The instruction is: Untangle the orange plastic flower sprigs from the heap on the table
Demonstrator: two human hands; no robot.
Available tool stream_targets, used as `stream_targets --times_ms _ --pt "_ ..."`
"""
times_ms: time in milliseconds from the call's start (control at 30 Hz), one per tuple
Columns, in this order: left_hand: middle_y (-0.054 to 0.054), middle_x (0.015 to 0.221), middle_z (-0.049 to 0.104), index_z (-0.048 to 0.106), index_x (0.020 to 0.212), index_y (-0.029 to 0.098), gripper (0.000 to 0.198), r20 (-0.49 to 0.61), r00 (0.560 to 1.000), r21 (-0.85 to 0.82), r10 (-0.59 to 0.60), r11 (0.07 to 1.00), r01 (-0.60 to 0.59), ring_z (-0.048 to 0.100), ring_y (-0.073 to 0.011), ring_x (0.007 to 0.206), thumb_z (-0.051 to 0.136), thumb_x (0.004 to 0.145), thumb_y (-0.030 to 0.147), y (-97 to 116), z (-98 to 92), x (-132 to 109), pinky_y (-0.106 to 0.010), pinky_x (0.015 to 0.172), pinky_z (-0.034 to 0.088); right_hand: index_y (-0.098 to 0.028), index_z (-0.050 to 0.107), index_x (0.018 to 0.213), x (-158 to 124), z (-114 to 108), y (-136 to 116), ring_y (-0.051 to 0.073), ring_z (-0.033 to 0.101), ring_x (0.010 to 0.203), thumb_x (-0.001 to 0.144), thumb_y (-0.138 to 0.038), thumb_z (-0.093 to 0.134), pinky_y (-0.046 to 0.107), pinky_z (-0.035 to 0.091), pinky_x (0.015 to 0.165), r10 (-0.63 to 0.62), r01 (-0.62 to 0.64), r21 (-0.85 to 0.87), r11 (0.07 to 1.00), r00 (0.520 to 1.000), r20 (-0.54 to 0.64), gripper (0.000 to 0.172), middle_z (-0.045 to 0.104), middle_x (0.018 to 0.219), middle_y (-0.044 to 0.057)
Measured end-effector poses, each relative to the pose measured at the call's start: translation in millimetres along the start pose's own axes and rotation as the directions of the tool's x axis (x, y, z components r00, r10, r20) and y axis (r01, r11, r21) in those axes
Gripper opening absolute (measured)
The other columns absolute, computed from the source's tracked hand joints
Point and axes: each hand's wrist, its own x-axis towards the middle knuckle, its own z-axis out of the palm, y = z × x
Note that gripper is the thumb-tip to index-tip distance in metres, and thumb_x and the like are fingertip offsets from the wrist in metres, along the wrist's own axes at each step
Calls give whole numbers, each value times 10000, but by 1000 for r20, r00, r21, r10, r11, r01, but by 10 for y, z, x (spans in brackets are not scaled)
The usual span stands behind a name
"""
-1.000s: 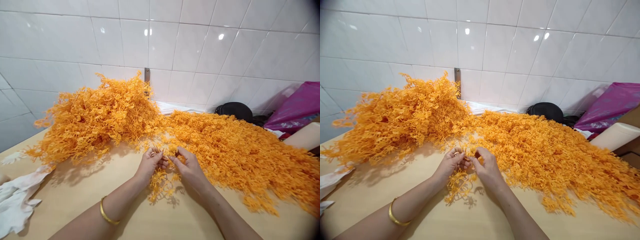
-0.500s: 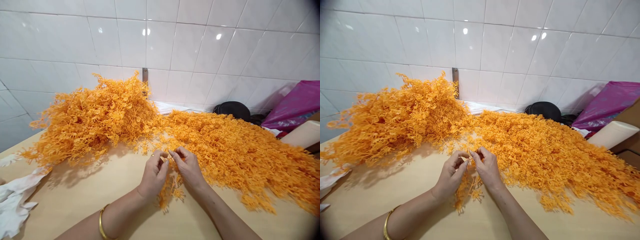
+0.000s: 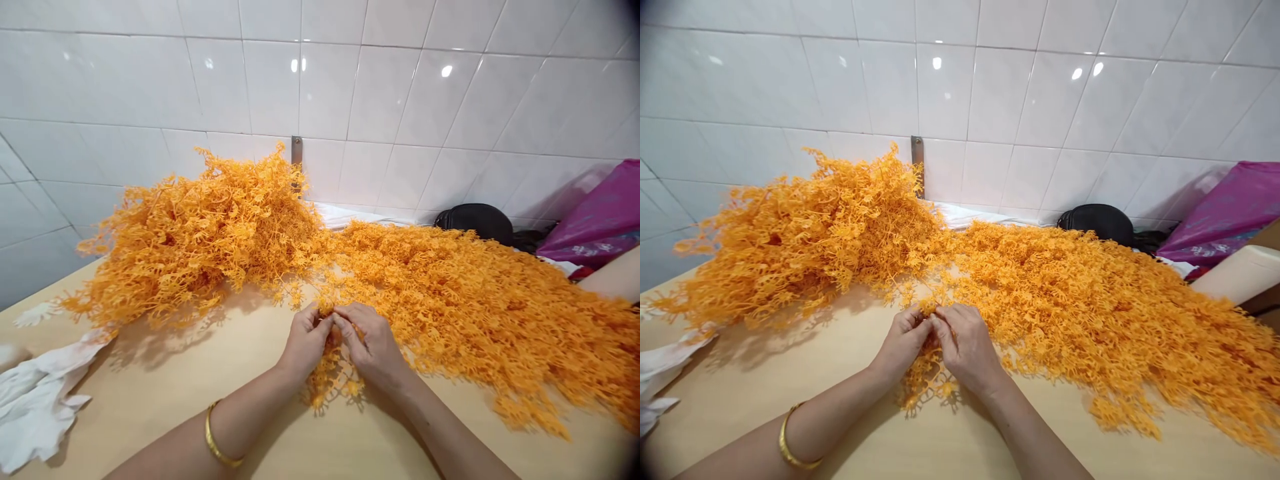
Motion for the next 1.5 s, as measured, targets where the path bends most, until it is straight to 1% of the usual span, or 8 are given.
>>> stream_targets --times_ms 133,267,467,633,900,1100,1333,1500 --pt "44 454 441 483 596 139 155 26 998 36 -54 998 53 377 -49 392 570 659 250 14 -34 21 -185 415 286 -188 563 882 8 -62 11 155 504 715 818 -243 404 285 405 654 98 -89 65 994 982 -159 179 540 773 46" --pt "61 412 391 463 549 141 189 146 989 53 -34 998 26 331 -35 363 602 630 240 -17 -38 20 -180 387 243 -240 465 1126 13 -87 -18 173 492 857 769 -234 481 327 401 768 42 -32 126 991 996 -76 357 514 978 59" --pt "46 503 494 526 803 135 305 68 993 -54 -95 994 98 439 -59 416 670 541 197 -24 -52 47 -184 424 329 -190 555 723 15 -65 33 158 491 752 784 -196 439 290 401 683 99 -84 132 988 989 -109 131 525 784 43" --pt "5 559 556 537 776 136 279 -50 981 -176 -186 969 175 524 -94 502 654 524 165 -9 -115 105 -201 480 375 -177 539 685 37 -106 151 141 486 685 773 -203 444 265 390 625 196 -175 179 968 974 -110 132 522 723 28" --pt "36 501 511 467 621 157 177 -6 991 -189 -130 974 127 502 -74 464 620 533 135 23 -127 89 -173 451 347 -176 526 695 49 -182 110 133 494 685 712 -149 462 254 384 620 236 -254 205 945 966 110 72 544 718 9" --pt "39 484 493 484 626 155 118 50 997 -88 -53 995 57 465 -60 458 593 583 143 18 -101 52 -159 440 324 -163 563 813 29 -108 127 131 506 648 754 -343 490 248 385 574 270 -313 239 919 942 198 203 563 714 8" --pt "33 651 528 485 778 176 213 89 996 92 4 996 -12 480 -61 468 595 595 169 -35 -86 69 -172 426 362 -179 563 695 19 -63 126 135 496 710 764 -196 451 259 378 661 239 -229 241 943 971 -12 132 534 740 16" --pt "44 497 466 484 659 155 84 80 996 214 32 976 -49 413 -55 410 555 632 190 -50 -96 71 -155 370 316 -182 523 703 24 -40 114 131 470 670 787 -233 430 255 364 617 262 -267 211 940 964 50 135 513 696 5"
